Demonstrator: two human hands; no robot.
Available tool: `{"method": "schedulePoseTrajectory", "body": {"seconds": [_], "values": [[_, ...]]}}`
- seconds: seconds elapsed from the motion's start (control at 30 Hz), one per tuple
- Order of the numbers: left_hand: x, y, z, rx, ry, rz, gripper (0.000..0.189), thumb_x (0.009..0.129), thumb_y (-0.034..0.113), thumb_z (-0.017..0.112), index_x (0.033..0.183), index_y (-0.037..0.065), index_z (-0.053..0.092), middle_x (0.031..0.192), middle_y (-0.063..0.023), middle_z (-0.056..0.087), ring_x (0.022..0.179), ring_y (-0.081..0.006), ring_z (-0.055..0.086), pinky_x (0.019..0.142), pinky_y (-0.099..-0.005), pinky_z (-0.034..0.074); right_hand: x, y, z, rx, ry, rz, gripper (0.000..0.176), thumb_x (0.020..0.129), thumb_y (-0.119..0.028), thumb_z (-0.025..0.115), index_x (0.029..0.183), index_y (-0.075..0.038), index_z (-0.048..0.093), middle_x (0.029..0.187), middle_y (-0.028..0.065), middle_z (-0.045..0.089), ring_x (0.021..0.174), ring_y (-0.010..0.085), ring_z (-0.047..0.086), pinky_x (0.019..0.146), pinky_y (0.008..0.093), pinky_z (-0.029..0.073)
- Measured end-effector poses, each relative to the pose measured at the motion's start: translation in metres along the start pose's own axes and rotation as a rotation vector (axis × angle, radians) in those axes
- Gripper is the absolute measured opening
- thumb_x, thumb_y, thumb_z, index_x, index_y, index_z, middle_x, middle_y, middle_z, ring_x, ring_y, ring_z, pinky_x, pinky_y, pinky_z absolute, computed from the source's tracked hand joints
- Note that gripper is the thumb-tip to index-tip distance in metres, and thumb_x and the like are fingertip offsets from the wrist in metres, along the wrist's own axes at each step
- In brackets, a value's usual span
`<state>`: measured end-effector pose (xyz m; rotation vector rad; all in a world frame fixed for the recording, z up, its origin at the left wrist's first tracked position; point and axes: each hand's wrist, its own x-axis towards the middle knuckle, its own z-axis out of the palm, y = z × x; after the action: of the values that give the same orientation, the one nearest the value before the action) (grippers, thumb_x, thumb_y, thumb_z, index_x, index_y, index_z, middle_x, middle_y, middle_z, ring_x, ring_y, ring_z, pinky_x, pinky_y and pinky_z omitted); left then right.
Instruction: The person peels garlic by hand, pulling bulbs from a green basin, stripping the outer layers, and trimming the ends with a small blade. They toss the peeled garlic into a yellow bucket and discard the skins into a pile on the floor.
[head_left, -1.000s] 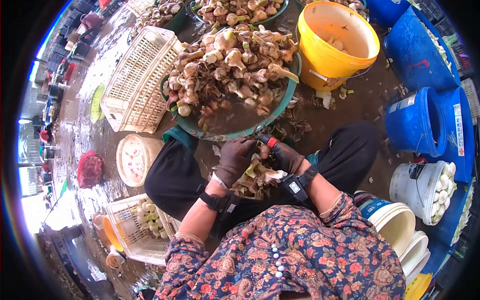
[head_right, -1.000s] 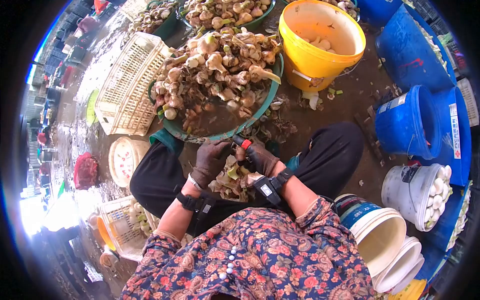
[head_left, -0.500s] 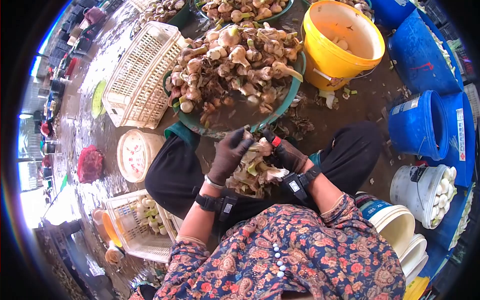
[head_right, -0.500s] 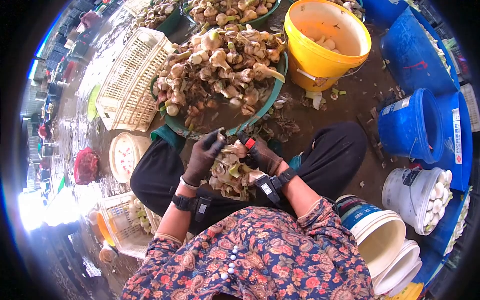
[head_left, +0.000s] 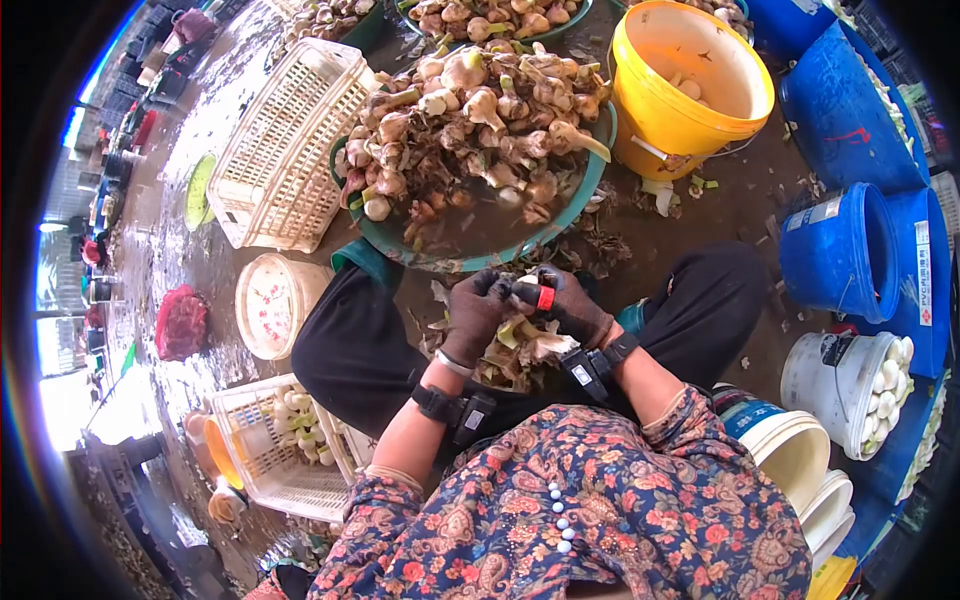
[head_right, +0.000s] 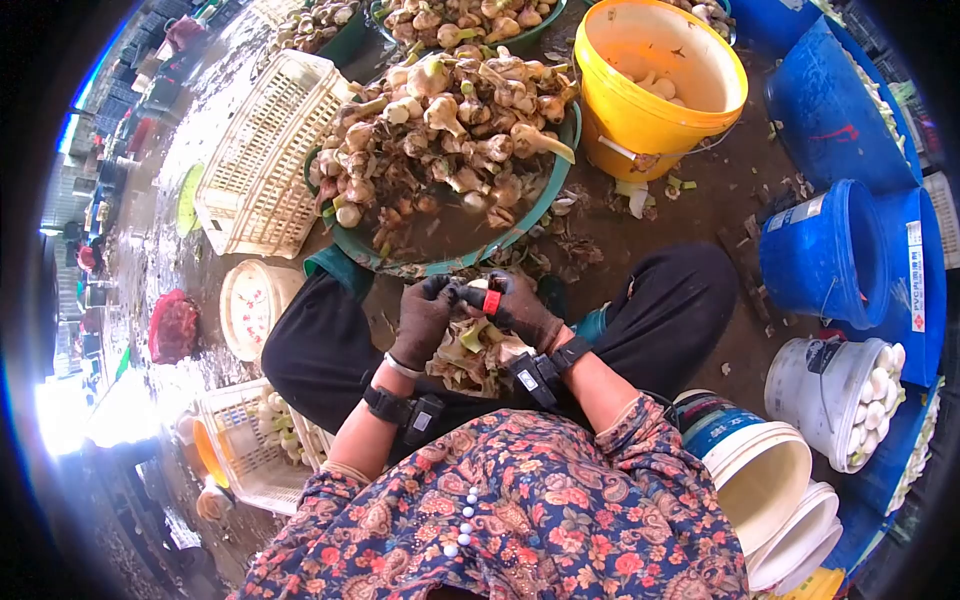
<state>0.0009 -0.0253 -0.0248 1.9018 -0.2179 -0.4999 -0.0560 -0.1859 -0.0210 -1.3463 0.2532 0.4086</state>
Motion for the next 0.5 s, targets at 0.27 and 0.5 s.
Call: {"method": "schedulePoseTrajectory", "body": {"seconds": [0.27,0.5], "values": [[0.002,0.022,-0.036,-0.360,-0.178,-0.288,0.030,0.092,0.024,0.054,0.102,-0.003,0.062,0.091,-0.0043,0.065,0.080,-0.0096,0.058,0.074,-0.0252,0.047,0.002,0.007,0.006,0.387,-0.048,0.091,0.038,0.091,-0.050,0.046,0.078,-0.015,0.055,0.066,-0.0077,0.047,0.053,0.0013,0.037,0.047,0.0162,0.029],[-0.010,0.031,-0.031,0.130,-0.232,0.207,0.022,0.080,0.012,0.069,0.094,-0.003,0.065,0.088,-0.0101,0.068,0.081,-0.0116,0.062,0.070,-0.0256,0.049,0.001,0.014,0.005,0.486,-0.053,0.078,0.027,0.088,-0.037,0.059,0.087,-0.011,0.060,0.066,-0.0040,0.050,0.055,0.0054,0.044,0.048,0.0207,0.035]]}}
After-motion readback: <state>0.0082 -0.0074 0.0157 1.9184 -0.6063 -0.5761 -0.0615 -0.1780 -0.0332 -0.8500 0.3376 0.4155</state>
